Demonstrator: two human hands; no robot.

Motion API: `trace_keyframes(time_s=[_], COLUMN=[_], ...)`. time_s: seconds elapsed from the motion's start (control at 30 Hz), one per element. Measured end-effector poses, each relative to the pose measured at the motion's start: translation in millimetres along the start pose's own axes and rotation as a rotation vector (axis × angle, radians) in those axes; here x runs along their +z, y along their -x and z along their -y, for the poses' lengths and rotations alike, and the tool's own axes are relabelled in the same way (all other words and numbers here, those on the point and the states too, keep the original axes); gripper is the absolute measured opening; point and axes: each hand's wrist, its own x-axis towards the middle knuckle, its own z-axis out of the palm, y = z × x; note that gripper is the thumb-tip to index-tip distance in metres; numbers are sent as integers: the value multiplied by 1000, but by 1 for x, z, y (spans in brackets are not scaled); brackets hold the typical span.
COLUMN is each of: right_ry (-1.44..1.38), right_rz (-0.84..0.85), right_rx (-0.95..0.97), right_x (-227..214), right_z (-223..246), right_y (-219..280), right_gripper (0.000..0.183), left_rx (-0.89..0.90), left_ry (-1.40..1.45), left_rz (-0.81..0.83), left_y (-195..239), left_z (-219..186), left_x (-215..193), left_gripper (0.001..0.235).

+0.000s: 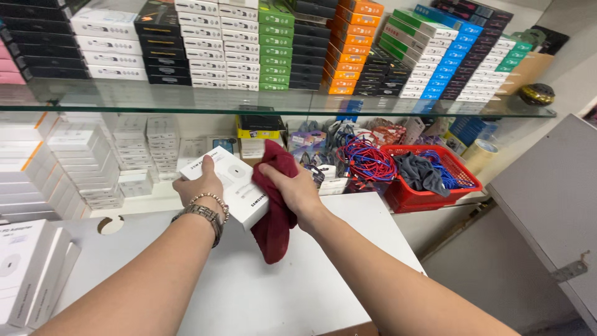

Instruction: The person wipes the surfaces of small white product boxes with a red cloth on a white table. They handle the boxes one at a time, wiping each and then placing them back on the table or onto a shelf behind the table.

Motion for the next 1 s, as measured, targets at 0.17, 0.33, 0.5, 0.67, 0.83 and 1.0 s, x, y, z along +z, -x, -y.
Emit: trace_keyframes(time_s=[0.17, 0.33, 0.5, 0.67, 0.83, 1.0], right_ry=[-152, 53, 198, 565, 1051, 263], right_rz=[-109, -51, -249, -33, 601, 534], right_rx=[-82, -410, -360, -318, 306, 355], right_x=[13, 31, 17, -4, -11, -1], right_z=[2, 1, 0, -47, -103, -84], right_y=[12, 22, 18, 19, 3, -30], right_gripper=[51, 55, 53, 68, 78, 68], left_rx=[-357, -525, -528, -346, -124, -37], left_ry=[134, 505, 381, 202, 4, -23], left_rz=[-25, 380, 325, 217, 279, 384], left_y=[-14, -25, -26, -16, -8, -21], left_z=[-2, 25, 24, 3, 3, 10], left_x=[-13, -17, -32, -43, -45, -59], left_gripper=[72, 44, 41, 78, 113, 75])
